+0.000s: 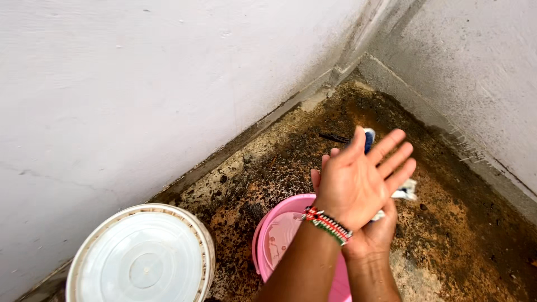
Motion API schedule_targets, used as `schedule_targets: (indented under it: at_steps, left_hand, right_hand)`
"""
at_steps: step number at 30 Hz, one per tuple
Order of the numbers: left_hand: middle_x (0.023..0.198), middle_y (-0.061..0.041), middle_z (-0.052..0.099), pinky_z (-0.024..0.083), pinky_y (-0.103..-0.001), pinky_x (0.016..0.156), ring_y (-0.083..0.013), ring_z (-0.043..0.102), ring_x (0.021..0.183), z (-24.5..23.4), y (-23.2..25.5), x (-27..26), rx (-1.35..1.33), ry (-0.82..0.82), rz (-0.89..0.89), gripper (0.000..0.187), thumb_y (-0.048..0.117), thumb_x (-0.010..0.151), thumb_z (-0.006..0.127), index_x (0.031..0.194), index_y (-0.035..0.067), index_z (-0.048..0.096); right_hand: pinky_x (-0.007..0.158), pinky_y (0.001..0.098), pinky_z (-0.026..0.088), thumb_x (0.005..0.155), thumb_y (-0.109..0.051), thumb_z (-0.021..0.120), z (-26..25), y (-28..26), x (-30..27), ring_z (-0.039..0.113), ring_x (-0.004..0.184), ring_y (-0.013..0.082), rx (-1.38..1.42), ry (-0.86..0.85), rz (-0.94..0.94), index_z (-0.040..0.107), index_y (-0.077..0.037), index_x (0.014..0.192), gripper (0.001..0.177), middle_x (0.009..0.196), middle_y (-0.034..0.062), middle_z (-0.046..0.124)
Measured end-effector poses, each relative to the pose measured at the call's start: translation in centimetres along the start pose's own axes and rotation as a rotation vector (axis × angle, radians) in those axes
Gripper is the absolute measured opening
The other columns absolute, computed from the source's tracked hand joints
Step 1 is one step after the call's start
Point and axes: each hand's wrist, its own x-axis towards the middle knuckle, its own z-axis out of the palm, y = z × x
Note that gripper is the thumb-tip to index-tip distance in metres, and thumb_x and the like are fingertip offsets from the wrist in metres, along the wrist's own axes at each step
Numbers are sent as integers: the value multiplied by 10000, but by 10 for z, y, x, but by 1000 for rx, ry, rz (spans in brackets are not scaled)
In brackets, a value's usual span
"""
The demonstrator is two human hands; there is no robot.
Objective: The person wipes the panes and frame of a barred window using a cloth, then rinses and wrings out the cloth in a pink bucket of water before returning to wipe the window again.
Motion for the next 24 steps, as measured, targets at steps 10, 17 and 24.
schedule_targets:
  at_steps: [10, 17, 24]
  left_hand:
    - [1549, -172, 436, 304, -478, 1221, -315, 365, 1522, 152, 18, 29, 303, 228, 544, 455, 375, 1011, 548, 1393, 139, 471]
    - [1224, -157, 717, 489, -426, 1146, -311, 623, 1302, 227, 44, -65, 2188, 289, 1163, 224, 191, 1056, 530, 1047, 66, 716]
    - [1257, -201, 650, 410, -485, 1120, -353, 532, 1324, 253, 62, -134, 2342, 723, 1297, 223, 162, 911, 631, 1053, 6, 703]
  right_hand:
    - [868, 481, 541, 1040, -335, 520, 42, -36, -44, 662, 1007, 280, -692, 175, -51, 568, 8, 1283, 423, 1146, 163, 668]
    - [742, 422, 556, 1086, -308, 527, 149, -43, -83, 682, 855, 219, -774, 158, 24, 603, 25, 1186, 356, 1004, 130, 689]
    - [653, 416, 599, 1033, -386, 556, 255, -65, -123, 702, 769, 225, -813, 165, 146, 665, -20, 1184, 411, 938, 106, 735]
